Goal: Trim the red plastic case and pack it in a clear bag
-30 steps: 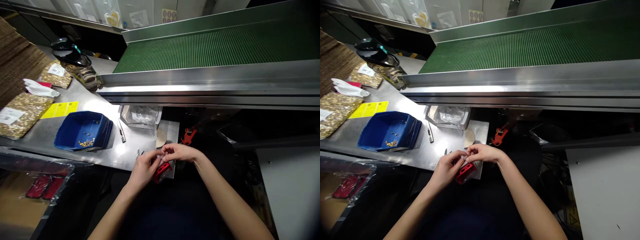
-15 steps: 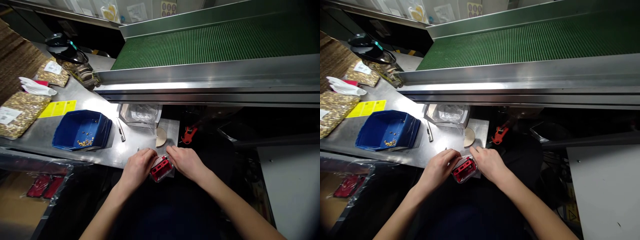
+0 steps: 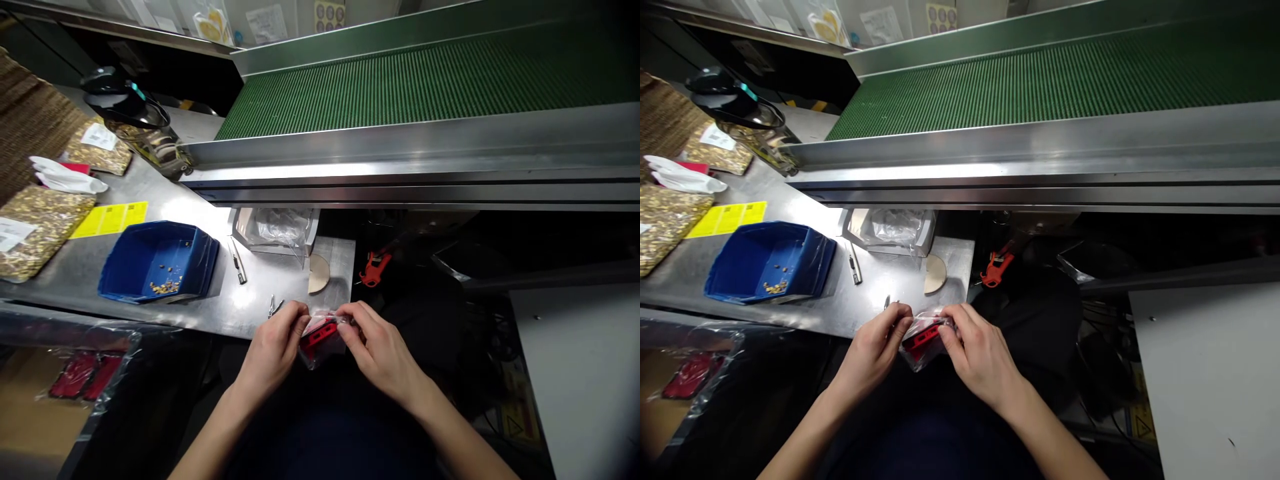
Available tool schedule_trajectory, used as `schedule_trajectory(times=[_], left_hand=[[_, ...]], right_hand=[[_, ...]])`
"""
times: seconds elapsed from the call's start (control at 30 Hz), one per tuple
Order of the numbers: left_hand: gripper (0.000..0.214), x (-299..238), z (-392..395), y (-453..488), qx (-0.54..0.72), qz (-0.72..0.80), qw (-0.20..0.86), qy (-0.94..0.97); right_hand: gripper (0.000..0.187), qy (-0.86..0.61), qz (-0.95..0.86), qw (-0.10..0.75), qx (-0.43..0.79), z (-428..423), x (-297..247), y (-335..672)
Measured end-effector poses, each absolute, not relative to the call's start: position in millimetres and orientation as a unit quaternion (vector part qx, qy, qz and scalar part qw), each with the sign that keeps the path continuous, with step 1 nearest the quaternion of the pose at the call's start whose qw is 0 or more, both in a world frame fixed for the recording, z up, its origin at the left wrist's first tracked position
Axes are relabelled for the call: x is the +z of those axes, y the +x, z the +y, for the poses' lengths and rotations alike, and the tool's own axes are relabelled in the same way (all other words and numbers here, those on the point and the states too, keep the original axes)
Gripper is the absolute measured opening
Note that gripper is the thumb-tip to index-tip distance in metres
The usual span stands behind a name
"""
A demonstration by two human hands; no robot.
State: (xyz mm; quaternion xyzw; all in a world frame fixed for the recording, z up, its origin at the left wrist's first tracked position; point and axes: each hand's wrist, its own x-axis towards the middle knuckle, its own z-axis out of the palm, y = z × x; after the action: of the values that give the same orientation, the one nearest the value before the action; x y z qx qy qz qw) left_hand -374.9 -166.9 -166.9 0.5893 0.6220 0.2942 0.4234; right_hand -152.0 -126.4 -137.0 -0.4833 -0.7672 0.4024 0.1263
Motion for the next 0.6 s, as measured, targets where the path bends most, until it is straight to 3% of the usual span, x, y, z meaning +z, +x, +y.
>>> schedule_trajectory(times=[0.17, 0.4, 0.53, 0.6], left_hand=[[0.032, -179, -161, -375, 0.334, 0.601, 0.487, 0.539], [0.029, -183, -169, -385, 0.319, 0.598, 0.544, 0.495], [0.014, -171, -179, -391, 0.273, 0.62, 0.489, 0.55], [0.021, -167, -181, -390, 0.234, 0.644, 0.444, 0.578]], right_hand=[[0.046, -0.493, -0.737, 0.162, 0.434, -119, -160, -166], [0.033, -0.553, -0.644, 0.152, 0.507, -115, -172, -178], [0.034, -0.558, -0.63, 0.156, 0.517, -119, -170, -176], [0.033, -0.558, -0.63, 0.153, 0.518, -118, -169, -176]])
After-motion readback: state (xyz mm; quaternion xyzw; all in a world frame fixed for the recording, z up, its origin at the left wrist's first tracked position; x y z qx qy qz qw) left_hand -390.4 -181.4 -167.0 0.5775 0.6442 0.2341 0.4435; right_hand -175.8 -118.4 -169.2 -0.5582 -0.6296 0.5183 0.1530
